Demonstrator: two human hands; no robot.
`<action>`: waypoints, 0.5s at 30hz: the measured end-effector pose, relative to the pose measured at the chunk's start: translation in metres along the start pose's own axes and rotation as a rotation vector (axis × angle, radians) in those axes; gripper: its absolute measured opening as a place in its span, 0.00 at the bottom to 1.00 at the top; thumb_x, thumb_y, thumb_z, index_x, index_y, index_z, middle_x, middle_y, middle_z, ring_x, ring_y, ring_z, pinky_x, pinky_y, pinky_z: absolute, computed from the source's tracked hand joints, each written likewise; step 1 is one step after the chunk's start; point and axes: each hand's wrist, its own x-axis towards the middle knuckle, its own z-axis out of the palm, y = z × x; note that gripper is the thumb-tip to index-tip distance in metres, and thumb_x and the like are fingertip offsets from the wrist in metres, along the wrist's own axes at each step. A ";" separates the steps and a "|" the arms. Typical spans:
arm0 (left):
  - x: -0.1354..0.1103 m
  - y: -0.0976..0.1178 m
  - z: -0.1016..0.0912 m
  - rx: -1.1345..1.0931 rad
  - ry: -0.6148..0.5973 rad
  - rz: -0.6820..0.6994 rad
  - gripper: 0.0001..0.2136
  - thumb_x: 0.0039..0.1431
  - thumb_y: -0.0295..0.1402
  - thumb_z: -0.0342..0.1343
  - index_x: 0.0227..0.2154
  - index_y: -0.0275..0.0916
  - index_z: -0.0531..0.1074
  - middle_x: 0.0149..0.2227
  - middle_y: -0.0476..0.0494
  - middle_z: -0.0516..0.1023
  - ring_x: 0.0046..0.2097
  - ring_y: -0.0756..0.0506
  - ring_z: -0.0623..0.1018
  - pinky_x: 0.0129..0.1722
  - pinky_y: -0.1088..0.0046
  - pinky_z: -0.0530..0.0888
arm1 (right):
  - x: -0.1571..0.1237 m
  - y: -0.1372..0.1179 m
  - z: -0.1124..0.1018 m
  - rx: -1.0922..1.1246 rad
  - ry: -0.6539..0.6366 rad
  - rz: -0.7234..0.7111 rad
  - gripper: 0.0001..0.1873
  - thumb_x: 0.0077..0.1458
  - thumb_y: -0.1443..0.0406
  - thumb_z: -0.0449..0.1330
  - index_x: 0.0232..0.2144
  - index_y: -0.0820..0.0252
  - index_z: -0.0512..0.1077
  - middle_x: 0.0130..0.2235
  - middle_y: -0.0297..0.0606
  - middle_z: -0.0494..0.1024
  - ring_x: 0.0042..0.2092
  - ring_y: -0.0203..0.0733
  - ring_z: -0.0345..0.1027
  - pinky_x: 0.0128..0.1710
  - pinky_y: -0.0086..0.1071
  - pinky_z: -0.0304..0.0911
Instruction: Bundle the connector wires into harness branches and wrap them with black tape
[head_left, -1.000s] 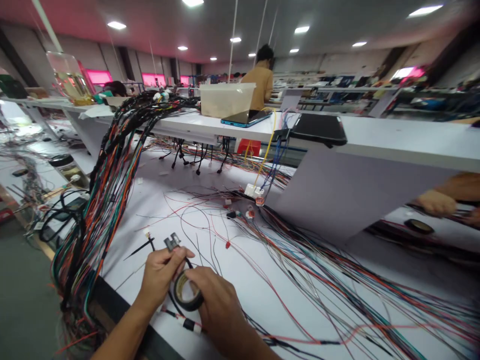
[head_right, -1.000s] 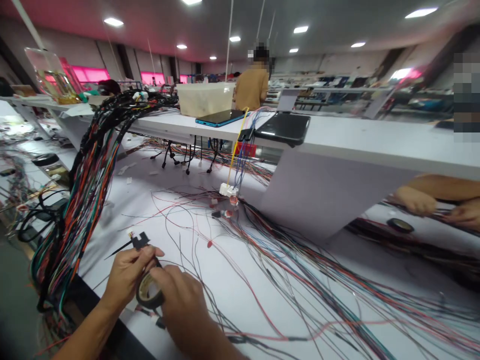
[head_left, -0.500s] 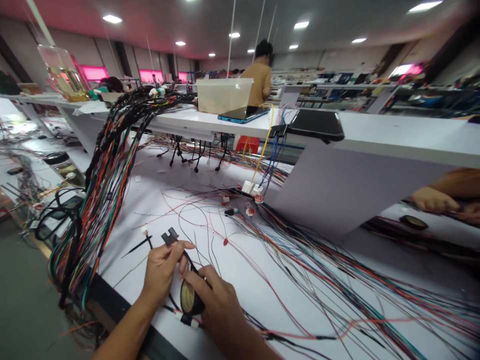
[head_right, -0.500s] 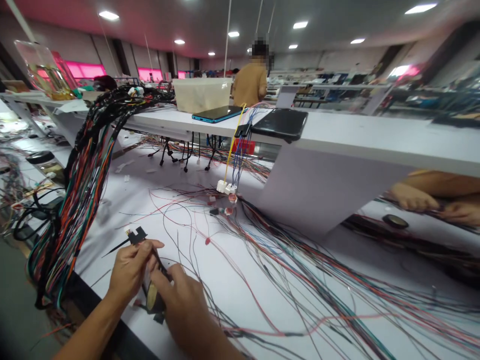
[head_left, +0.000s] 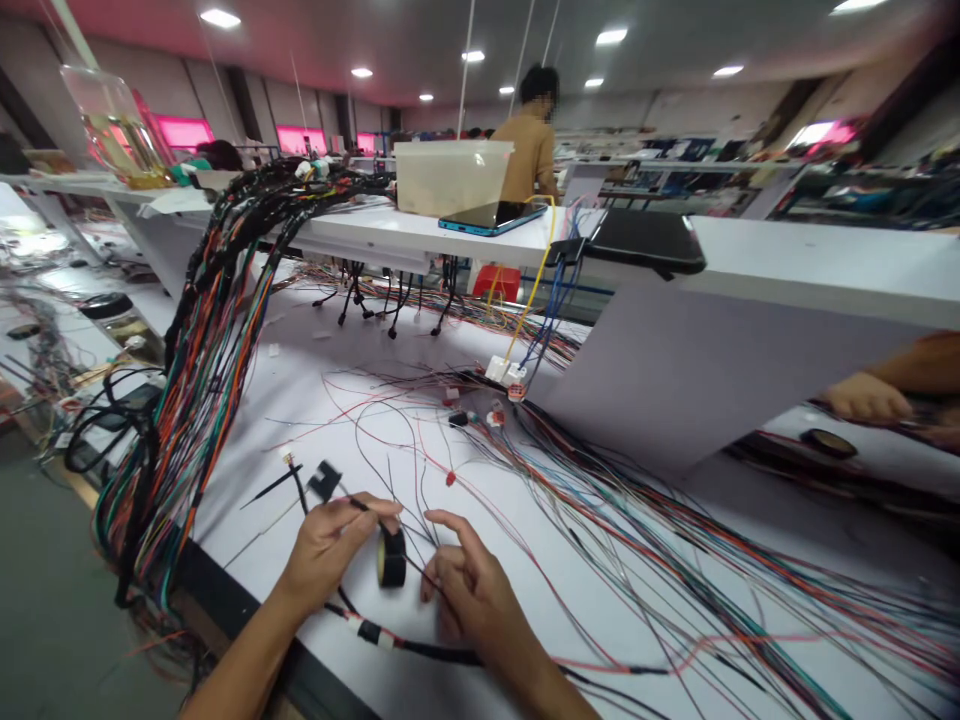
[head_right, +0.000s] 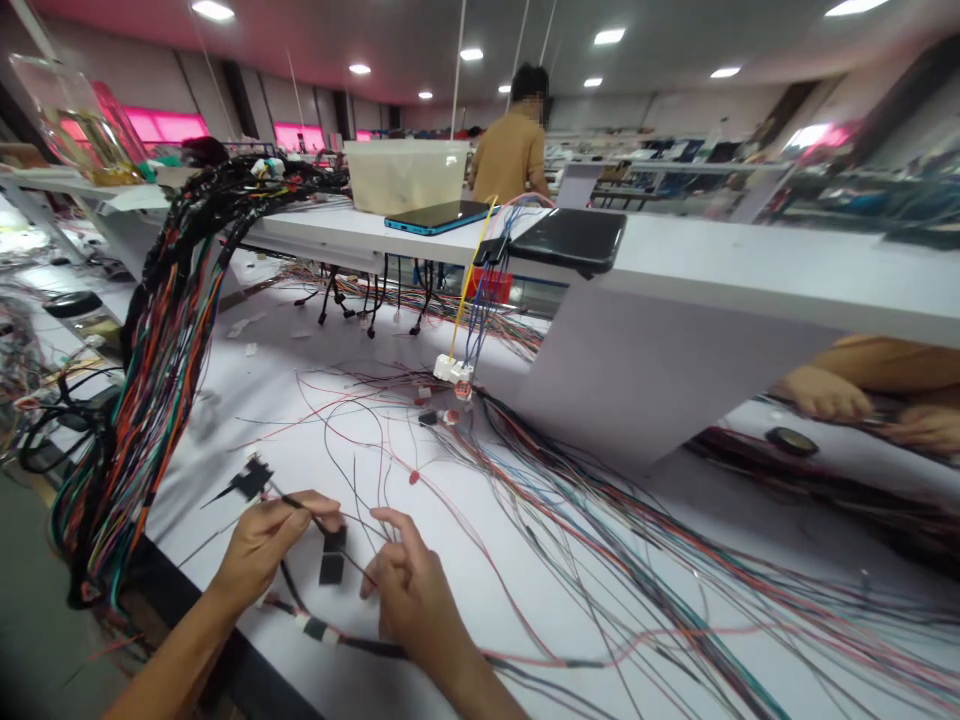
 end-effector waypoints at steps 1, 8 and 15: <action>0.001 0.001 0.001 0.030 0.006 -0.030 0.12 0.59 0.37 0.53 0.32 0.37 0.80 0.24 0.44 0.75 0.31 0.46 0.74 0.36 0.70 0.71 | -0.003 -0.001 0.002 -0.139 -0.007 -0.124 0.20 0.58 0.62 0.48 0.53 0.54 0.59 0.31 0.34 0.74 0.22 0.33 0.63 0.21 0.26 0.61; -0.015 -0.014 0.019 -0.328 0.312 -0.223 0.12 0.59 0.38 0.53 0.34 0.35 0.77 0.14 0.57 0.56 0.17 0.55 0.59 0.17 0.79 0.57 | -0.004 0.012 0.006 -0.150 0.231 -0.130 0.15 0.58 0.60 0.48 0.45 0.56 0.66 0.29 0.35 0.74 0.23 0.37 0.66 0.24 0.29 0.64; -0.006 -0.008 0.014 -0.157 0.015 0.036 0.14 0.61 0.40 0.49 0.33 0.36 0.75 0.32 0.40 0.77 0.36 0.44 0.77 0.38 0.66 0.72 | -0.015 0.014 -0.016 -0.095 0.081 0.019 0.19 0.59 0.62 0.48 0.53 0.55 0.57 0.39 0.39 0.75 0.20 0.31 0.65 0.20 0.26 0.62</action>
